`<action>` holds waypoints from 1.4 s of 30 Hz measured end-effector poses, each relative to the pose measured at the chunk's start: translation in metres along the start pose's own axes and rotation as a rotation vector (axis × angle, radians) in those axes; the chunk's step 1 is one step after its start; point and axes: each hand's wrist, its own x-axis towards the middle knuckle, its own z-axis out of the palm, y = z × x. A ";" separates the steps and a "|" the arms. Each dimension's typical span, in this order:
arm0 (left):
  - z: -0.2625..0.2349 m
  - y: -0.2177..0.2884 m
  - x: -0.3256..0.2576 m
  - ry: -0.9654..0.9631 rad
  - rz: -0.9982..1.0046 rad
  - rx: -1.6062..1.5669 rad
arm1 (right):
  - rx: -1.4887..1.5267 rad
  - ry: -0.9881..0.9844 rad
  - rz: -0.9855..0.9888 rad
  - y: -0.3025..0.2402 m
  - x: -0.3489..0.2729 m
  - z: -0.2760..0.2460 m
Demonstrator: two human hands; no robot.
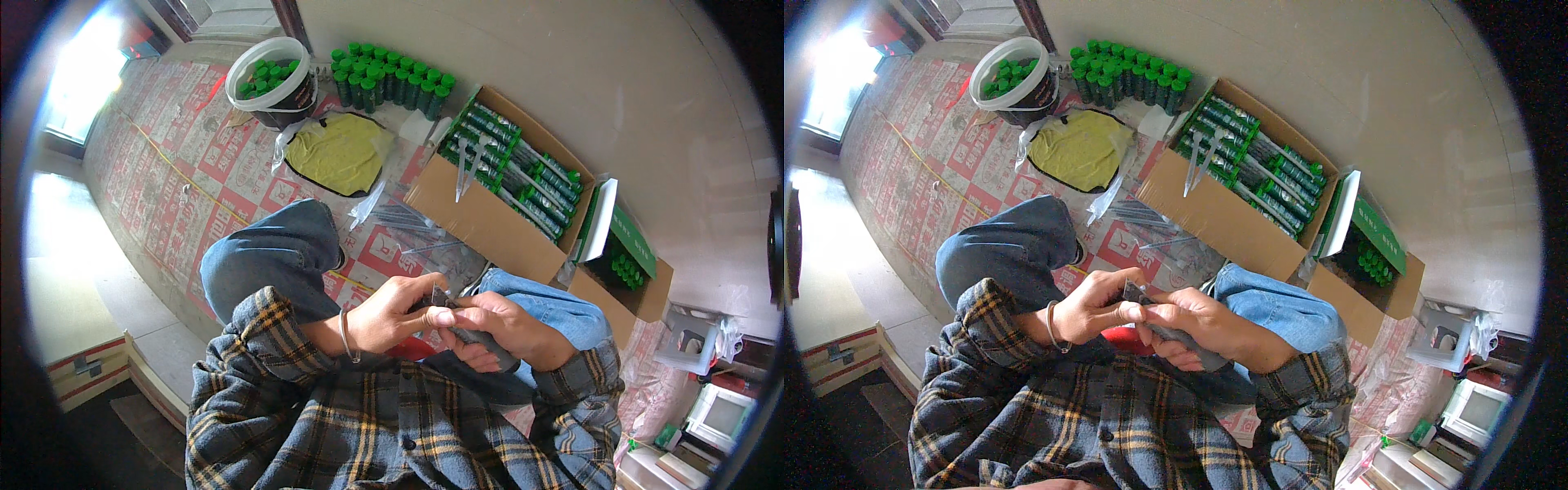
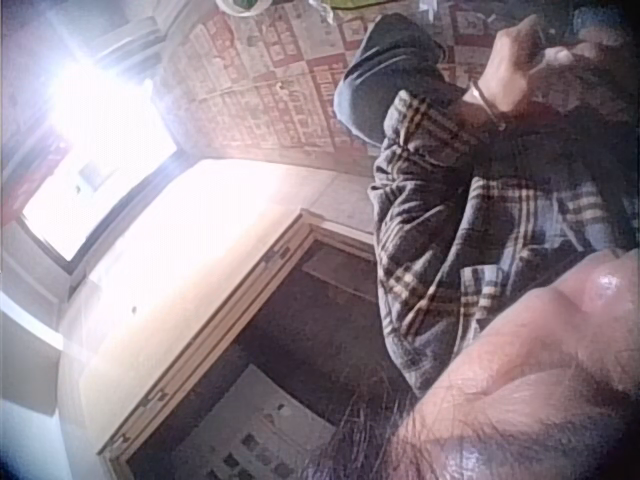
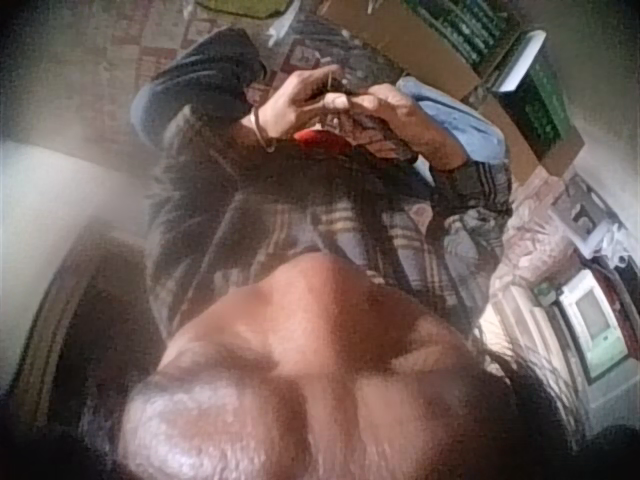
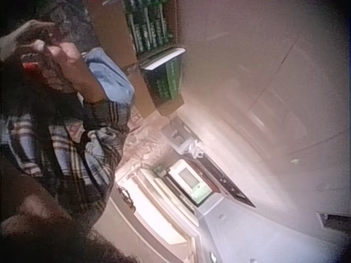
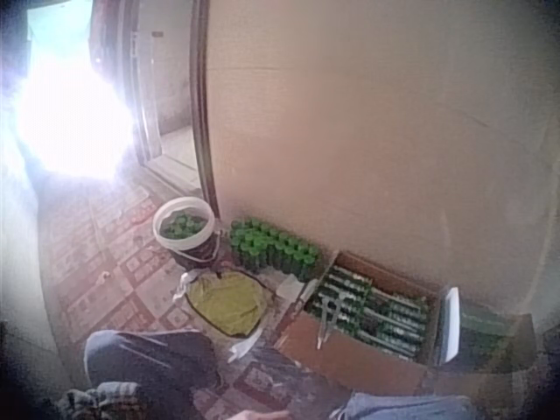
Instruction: The person sits on the floor and repeatedly picks up small silicone tips and green tubes from a cardboard box. They fit each tip onto the end of a tube, then place the assembled unit back into the box. The process is repeated multiple times.
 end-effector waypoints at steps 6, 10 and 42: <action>0.000 0.001 0.000 -0.004 0.006 -0.014 | -0.007 0.022 -0.011 0.000 0.000 0.001; 0.000 0.002 -0.001 0.022 -0.003 0.016 | -0.010 0.008 -0.022 0.000 0.001 0.001; -0.006 -0.004 -0.005 0.108 0.347 0.266 | 0.123 -0.073 -0.071 -0.005 -0.003 0.012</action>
